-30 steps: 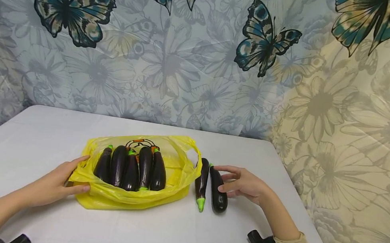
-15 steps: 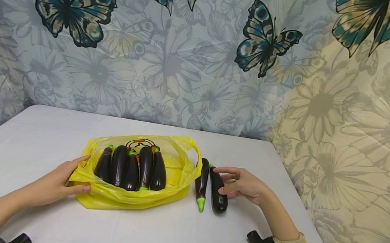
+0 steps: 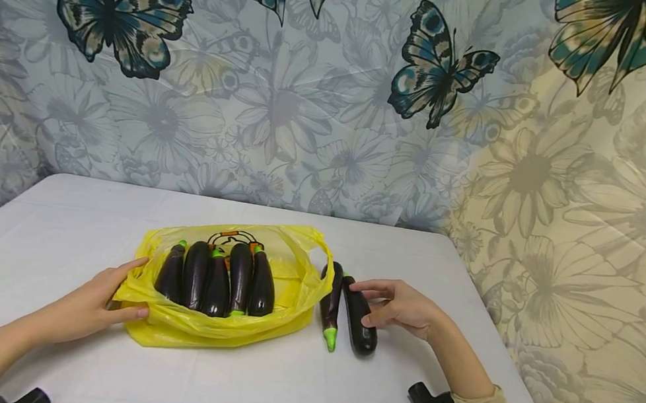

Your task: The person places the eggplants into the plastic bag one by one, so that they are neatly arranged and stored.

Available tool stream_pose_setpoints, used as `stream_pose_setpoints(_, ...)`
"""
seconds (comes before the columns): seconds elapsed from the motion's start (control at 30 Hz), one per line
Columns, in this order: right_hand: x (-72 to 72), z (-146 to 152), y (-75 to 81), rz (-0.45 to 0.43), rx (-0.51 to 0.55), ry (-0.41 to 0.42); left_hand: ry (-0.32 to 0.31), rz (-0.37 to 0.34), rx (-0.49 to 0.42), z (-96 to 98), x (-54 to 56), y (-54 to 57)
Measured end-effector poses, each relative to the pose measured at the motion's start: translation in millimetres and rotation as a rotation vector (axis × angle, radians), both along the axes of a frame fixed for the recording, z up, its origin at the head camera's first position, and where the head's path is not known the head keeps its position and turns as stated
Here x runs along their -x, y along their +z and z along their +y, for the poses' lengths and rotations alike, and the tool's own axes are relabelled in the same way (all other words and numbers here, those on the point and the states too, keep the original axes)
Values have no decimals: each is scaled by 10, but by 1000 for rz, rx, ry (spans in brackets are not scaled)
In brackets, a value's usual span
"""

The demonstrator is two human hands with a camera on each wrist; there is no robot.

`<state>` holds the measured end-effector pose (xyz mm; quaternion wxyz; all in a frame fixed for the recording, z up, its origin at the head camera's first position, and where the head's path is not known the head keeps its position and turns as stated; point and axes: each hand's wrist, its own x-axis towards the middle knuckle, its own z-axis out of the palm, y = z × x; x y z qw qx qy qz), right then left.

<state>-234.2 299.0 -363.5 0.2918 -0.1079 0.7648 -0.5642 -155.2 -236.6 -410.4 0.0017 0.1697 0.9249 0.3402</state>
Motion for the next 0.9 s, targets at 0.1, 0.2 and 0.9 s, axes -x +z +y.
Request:
stream_pose_setpoints(0.1,3,6,1,4,4,14,0,-2,5,3,3,-1)
stream_pose_setpoints(0.2,5,9,5,1,13,26,2,-4,9,9,0,3)
stream_pose_setpoints(0.9,-5,1,30,-38,36,19,10,-2,5,14,-7,0)
